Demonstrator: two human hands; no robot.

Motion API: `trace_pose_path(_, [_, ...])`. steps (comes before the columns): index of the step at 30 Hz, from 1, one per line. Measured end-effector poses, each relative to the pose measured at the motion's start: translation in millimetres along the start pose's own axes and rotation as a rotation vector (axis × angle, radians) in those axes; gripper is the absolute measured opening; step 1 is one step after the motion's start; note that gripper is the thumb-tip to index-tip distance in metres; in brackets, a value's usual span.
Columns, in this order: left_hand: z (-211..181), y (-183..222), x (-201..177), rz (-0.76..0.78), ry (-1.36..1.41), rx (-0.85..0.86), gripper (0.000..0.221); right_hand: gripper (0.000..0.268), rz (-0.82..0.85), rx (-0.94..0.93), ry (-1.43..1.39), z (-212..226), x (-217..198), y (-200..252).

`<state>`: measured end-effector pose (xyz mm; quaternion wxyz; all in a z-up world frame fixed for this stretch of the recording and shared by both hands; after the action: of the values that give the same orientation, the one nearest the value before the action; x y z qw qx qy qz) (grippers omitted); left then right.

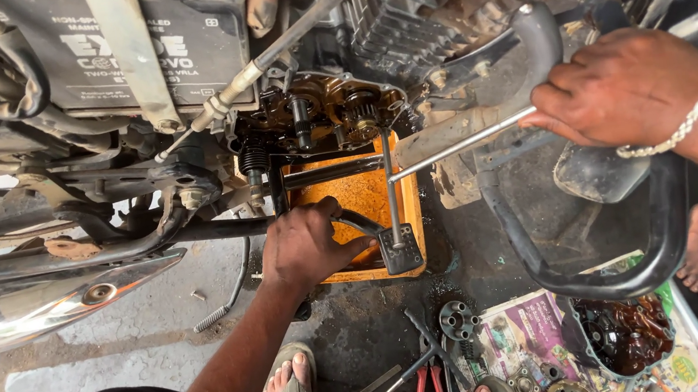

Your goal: The person drains used oil from a motorcycle engine into an orange drain tray, working on the engine with a spanner. They then pour fresh oil from a plastic bottle into the engine filler opening and handle the bottle cap and parts on the ground.

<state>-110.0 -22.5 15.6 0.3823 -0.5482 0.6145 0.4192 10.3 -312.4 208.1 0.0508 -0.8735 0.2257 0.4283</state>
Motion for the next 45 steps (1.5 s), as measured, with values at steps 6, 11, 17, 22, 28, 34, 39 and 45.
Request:
trace_pose_path(6, [-3,1,-5,0.048,0.019,-0.029,0.065,0.042,0.02,-0.009,0.016,2,-1,-1])
trace_pose_path(11, [-2,1,-3,0.045,0.012,-0.024,0.064,0.041,0.024,0.002,0.021,1,0,-1])
trace_pose_path(17, [-2,1,-4,0.063,0.043,-0.043,0.068,0.043,-0.005,0.007,-0.001,1,0,0])
trace_pose_path(22, [-4,0,-9,0.067,0.027,-0.048,0.069,0.042,-0.002,0.02,-0.005,0,0,0])
trace_pose_path(28, [-4,0,-8,0.067,0.036,-0.046,0.069,0.042,-0.004,0.013,-0.006,2,-3,-1])
trace_pose_path(34, [-5,-1,-10,0.112,0.04,-0.065,0.066,0.046,0.017,0.016,0.062,0,4,0])
trace_pose_path(39, [-3,-1,-7,0.064,0.038,-0.046,0.069,0.044,0.059,0.026,0.033,1,-2,0])
trace_pose_path(45, [-1,-3,-1,0.05,-0.003,-0.041,0.072,0.043,0.038,0.037,0.006,1,-3,0])
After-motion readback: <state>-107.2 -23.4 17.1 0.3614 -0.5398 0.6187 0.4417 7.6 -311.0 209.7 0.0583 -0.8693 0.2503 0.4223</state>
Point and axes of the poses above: each hand's wrist, its own y-axis away from the middle knuckle, its own x-axis out of the palm, z = x × y, the point moved 2 cm from there along -y, towards the middle knuckle, and after that the axes turned 3 degrees about -y, right-handed, at the moved point
